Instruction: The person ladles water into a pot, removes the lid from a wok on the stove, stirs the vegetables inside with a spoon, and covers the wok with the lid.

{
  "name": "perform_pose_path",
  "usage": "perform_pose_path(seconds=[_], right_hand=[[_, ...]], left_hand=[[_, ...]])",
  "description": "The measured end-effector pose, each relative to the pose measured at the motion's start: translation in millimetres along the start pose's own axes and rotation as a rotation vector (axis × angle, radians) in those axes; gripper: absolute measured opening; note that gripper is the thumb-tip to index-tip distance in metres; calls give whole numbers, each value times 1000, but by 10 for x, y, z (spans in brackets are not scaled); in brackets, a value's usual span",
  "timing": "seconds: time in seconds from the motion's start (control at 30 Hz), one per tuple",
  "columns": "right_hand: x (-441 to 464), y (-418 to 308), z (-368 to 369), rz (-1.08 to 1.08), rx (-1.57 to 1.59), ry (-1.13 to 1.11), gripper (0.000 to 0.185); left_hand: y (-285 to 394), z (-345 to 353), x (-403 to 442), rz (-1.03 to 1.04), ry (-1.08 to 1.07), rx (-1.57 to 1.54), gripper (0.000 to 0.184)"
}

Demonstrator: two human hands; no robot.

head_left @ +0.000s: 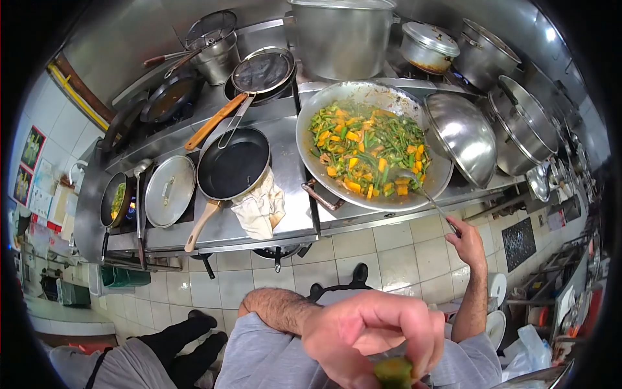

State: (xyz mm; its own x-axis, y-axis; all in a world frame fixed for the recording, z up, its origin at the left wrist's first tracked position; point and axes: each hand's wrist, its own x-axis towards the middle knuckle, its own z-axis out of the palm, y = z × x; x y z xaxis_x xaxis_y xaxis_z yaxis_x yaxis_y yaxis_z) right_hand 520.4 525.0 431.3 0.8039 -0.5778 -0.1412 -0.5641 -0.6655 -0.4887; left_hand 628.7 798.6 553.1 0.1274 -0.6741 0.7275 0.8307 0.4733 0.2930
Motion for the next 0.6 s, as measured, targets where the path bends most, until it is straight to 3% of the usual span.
perform_pose_path(seconds=[0.07, 0.17, 0.27, 0.33, 0.37, 0.47, 0.53, 0.6], right_hand=[[-93, -46, 111, 27, 9, 40, 45], [-268, -167, 214, 62, 14, 75, 46], [-368, -278, 247, 142, 8, 66, 46], [-424, -285, 261, 93, 20, 133, 46], [-457, -312, 244, 100, 18, 136, 46], [-430, -397, 184, 68, 32, 167, 45], [-339, -399, 158, -7, 122, 199, 45], [-155, -545, 92, -27, 89, 179, 45]], left_hand=[[85, 80, -155, 35, -50, -48, 33], [244, 138, -288, -56, -98, 185, 32], [349, 234, -384, 17, -90, 219, 40], [481, 335, -383, -36, 109, 359, 31], [463, 297, -397, -38, 106, 353, 31], [457, 181, -411, 157, -116, 224, 52], [597, 224, -396, -15, -47, 414, 35], [641, 136, -414, 19, 87, 462, 36]])
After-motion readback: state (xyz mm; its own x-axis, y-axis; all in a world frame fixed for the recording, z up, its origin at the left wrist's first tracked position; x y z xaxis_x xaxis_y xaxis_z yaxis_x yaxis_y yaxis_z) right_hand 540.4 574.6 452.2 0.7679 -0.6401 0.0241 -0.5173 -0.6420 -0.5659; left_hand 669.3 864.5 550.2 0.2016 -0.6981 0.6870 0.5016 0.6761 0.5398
